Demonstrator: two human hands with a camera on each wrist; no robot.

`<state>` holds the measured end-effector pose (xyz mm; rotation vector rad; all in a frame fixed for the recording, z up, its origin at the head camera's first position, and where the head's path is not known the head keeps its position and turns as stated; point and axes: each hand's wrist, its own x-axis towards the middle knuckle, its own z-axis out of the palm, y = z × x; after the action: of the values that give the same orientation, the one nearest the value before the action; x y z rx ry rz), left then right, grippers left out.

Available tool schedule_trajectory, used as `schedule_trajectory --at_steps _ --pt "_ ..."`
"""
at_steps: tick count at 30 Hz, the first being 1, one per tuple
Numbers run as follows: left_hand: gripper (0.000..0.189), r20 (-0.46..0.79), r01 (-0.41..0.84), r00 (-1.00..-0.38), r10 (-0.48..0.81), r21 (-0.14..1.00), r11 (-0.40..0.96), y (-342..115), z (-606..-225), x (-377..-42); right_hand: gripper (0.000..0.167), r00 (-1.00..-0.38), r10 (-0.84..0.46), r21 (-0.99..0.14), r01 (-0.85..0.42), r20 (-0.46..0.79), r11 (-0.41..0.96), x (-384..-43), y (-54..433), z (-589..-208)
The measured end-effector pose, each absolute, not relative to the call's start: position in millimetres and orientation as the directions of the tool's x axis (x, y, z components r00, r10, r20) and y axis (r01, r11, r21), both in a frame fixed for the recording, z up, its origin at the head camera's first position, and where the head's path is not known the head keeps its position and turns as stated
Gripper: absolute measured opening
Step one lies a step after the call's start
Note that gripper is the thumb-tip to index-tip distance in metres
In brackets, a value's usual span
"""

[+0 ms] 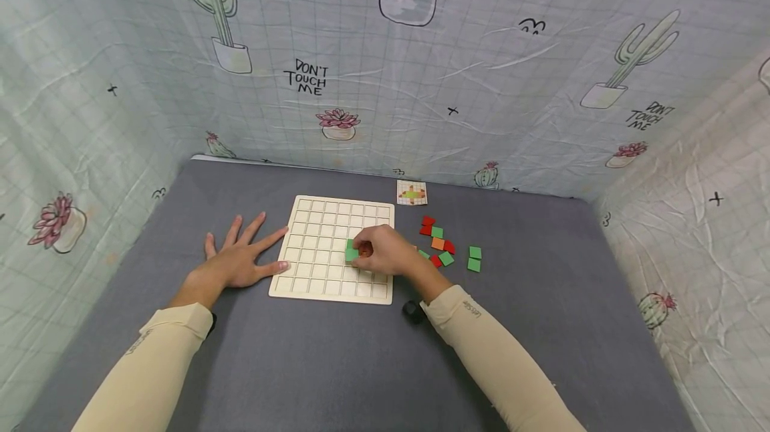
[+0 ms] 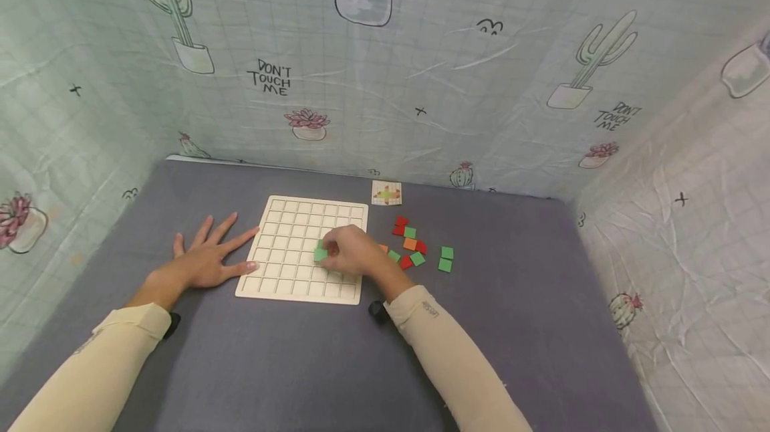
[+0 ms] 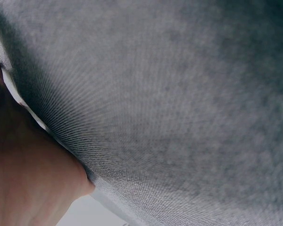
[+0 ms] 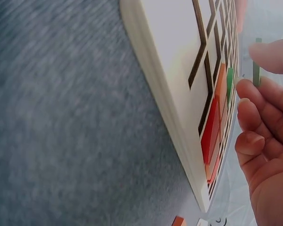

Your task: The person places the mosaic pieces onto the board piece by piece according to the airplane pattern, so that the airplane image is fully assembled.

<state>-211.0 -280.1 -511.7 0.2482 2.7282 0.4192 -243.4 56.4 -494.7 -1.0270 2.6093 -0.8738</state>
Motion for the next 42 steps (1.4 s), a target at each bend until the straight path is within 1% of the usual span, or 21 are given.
schedule_trajectory --at_steps 9,17,26,35,42 --pt "0.091 -0.334 0.115 -0.916 0.224 0.316 0.942 -280.1 -510.3 -212.1 0.008 -0.754 -0.657 -0.592 -0.531 0.004 0.606 -243.5 49.5 -496.9" --pt "0.091 -0.340 0.113 -0.913 0.224 0.316 0.942 -278.7 -509.5 -211.4 0.015 -0.765 -0.644 -0.556 -0.538 0.004 0.634 -243.4 48.7 -498.3" --pt "0.092 -0.338 0.112 -0.915 0.219 0.309 0.944 -279.3 -512.8 -212.0 0.011 -0.752 -0.659 -0.486 -0.583 0.021 0.651 -241.5 49.2 -499.0" --pt "0.092 -0.334 0.116 -0.916 0.223 0.311 0.943 -279.6 -513.1 -212.1 0.012 -0.752 -0.659 -0.473 -0.576 -0.014 0.667 -240.3 48.4 -497.5" --pt "0.091 -0.331 0.119 -0.916 0.225 0.312 0.943 -279.7 -513.6 -212.5 0.016 -0.752 -0.659 -0.475 -0.575 -0.014 0.666 -239.9 48.2 -497.9"
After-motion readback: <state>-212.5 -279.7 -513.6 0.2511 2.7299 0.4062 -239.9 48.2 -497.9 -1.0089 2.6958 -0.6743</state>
